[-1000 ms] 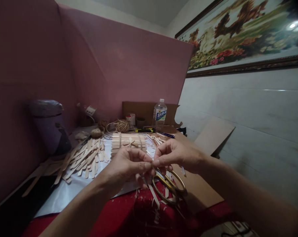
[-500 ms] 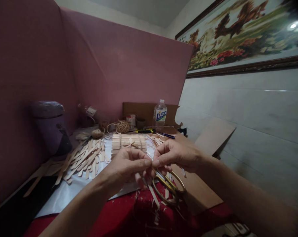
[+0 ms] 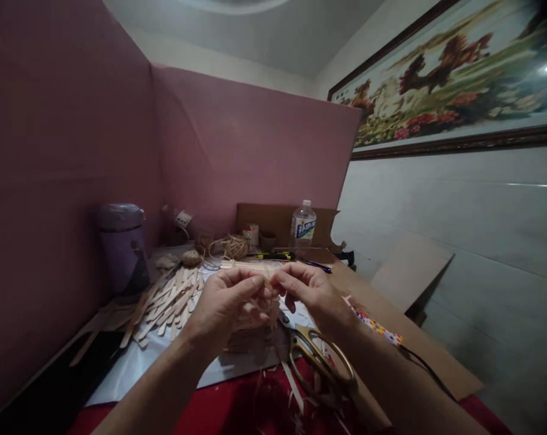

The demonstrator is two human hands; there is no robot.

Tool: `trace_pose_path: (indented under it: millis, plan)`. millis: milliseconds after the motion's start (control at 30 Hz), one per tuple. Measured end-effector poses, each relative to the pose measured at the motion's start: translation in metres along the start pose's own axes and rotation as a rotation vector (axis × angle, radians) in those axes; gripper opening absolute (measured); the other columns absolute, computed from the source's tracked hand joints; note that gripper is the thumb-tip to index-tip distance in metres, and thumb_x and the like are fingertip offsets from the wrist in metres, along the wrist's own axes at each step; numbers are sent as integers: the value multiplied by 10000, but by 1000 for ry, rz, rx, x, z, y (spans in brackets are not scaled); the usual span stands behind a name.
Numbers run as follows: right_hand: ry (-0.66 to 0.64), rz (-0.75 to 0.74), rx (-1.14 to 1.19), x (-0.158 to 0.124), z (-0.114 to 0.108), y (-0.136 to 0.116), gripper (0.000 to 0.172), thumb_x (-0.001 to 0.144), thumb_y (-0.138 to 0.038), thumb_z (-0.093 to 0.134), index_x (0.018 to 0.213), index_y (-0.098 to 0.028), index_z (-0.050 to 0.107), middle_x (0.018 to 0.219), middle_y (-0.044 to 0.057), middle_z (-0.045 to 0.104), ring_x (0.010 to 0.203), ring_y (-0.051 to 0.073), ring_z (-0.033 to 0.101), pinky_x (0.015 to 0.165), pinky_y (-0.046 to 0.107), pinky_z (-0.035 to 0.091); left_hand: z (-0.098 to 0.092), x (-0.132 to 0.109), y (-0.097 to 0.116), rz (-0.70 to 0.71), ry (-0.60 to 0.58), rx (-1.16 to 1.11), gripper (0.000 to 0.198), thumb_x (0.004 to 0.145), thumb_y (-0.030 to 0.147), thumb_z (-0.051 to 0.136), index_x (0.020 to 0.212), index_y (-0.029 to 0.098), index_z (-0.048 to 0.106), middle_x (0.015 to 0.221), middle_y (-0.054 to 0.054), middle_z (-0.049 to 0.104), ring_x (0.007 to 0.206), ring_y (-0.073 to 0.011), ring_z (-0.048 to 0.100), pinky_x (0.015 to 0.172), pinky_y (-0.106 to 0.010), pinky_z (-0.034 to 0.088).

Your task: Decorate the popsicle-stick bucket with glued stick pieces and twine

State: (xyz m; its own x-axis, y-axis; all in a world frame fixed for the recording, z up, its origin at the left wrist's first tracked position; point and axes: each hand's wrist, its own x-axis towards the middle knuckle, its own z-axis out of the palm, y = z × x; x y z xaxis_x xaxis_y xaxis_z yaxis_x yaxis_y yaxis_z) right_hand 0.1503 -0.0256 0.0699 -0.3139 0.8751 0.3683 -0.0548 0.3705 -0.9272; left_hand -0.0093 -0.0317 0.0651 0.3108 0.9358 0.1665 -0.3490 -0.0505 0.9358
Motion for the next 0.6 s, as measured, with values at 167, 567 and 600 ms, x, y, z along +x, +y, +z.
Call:
trace_pose_path:
  millis: [167,567,600]
  plan:
    - [62,-28,10,1,1,14,298,754,-435,651,666,-156,591,604,-25,512,501,79,423,468,212,347,3,0,-4,7,26,50,192,705,307,696,706,121,650,656,-33,636,538,-102,568,493,-211,501]
    - [93,3,8,-10,-8,28,278,718,-417,686,677,-163,582,602,-37,503,509,83,424,485,219,347,18,-2,-15,60,82,238,230,719,344,670,684,123,615,539,-9,594,458,-94,526,455,-203,449]
    - [94,-20,-14,-10,-9,29,264,727,-409,681,695,-165,586,619,-35,509,524,85,430,494,219,350,18,-2,-15,65,79,242,229,718,342,671,684,123,616,541,-11,597,456,-95,530,455,-203,448]
